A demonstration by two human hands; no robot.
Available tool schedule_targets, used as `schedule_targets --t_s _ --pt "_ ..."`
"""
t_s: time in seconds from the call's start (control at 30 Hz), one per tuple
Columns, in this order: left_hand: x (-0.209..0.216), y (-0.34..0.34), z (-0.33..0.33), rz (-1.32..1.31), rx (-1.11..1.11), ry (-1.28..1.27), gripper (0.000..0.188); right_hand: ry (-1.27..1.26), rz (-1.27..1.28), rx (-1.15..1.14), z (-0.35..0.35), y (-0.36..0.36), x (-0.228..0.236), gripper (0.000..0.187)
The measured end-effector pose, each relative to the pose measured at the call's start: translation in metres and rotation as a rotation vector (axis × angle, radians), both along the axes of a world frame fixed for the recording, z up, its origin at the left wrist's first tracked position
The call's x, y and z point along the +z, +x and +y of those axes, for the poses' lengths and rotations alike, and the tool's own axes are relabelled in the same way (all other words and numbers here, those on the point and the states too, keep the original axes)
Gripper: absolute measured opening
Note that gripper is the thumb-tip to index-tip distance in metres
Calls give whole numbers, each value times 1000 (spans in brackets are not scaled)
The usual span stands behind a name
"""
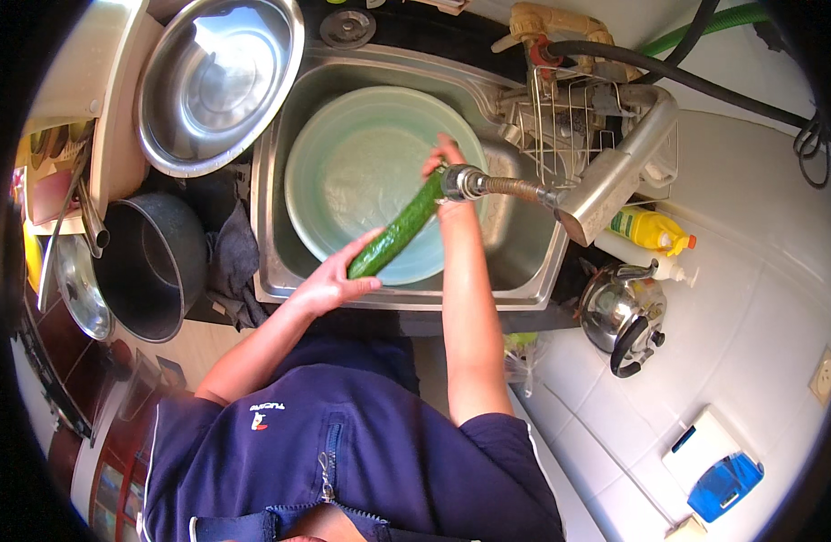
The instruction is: The person washes cucumbers in a basin of water in a sink, rubbing their surfaces by hand, and then places one on a dish rack.
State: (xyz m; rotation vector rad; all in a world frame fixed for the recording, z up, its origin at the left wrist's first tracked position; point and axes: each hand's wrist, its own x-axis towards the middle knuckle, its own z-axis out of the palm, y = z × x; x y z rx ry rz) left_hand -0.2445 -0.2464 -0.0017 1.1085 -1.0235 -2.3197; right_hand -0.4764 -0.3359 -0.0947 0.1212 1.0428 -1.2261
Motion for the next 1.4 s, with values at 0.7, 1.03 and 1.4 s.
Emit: schedule_targets --t_s 0.7,1.03,1.4 --pt "-5 10 -5 97 120 298 71 21 135 -73 13 42 40 38" --pt "-7 -3 -13 -648 -360 -501 58 111 413 61 44 77 28 21" --pt "-12 -2 -5 122 233 564 55 36 334 -172 8 32 22 28"
